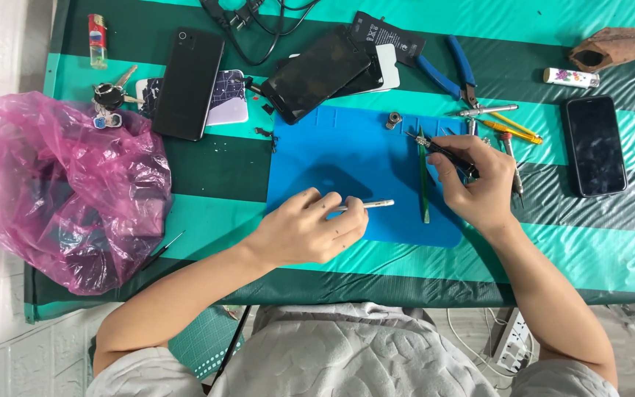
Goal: Removing internal components from a smartphone using a precision screwdriver and manual manipulation.
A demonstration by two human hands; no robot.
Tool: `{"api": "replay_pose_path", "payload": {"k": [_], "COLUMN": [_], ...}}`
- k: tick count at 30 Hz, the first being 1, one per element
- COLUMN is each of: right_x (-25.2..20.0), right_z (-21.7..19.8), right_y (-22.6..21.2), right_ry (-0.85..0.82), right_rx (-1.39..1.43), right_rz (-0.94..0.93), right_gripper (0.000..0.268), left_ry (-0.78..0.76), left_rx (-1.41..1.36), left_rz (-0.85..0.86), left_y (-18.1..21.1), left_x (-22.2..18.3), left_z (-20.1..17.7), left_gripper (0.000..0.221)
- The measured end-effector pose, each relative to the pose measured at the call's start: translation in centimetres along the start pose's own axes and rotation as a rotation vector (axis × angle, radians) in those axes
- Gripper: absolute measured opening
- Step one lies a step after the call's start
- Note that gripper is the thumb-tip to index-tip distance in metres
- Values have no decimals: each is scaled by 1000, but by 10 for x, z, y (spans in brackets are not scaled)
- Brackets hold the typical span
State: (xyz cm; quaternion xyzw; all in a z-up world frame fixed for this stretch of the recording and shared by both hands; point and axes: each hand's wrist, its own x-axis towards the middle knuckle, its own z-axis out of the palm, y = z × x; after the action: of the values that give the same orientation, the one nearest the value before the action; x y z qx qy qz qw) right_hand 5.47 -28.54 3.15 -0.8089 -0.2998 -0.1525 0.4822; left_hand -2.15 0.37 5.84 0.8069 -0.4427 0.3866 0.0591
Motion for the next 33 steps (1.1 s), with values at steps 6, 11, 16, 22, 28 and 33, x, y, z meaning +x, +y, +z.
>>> {"api": "replay_pose_path", "payload": {"k": [6, 11, 16, 22, 28, 33], "right_x": [-1, 1, 0, 0, -1, -1], "right_z": [1, 0, 0, 1, 1, -1], "right_y": [-5, -7, -11, -9, -9, -7], "right_ry": [13, 4, 2, 9, -15, -31], "right_rx": [-44, -81, -126, -94, -143, -126], "right_rz": [11, 22, 60, 47, 71, 54], "right_gripper": [16, 15, 14, 13, 13, 14], "left_ry": [-5, -16, -48, -61, -36, -7], "left_rx": [-63, -35, -45, -38, 49, 54], "left_rz": [-27, -2, 3, 18, 58, 54], "left_y": [-1, 3, 11, 10, 9, 7], "left_x": [7, 4, 1, 3, 3, 10], "left_z": [-5, -1, -1, -2, 0, 0], "left_gripper": [20, 18, 20, 22, 26, 30]}}
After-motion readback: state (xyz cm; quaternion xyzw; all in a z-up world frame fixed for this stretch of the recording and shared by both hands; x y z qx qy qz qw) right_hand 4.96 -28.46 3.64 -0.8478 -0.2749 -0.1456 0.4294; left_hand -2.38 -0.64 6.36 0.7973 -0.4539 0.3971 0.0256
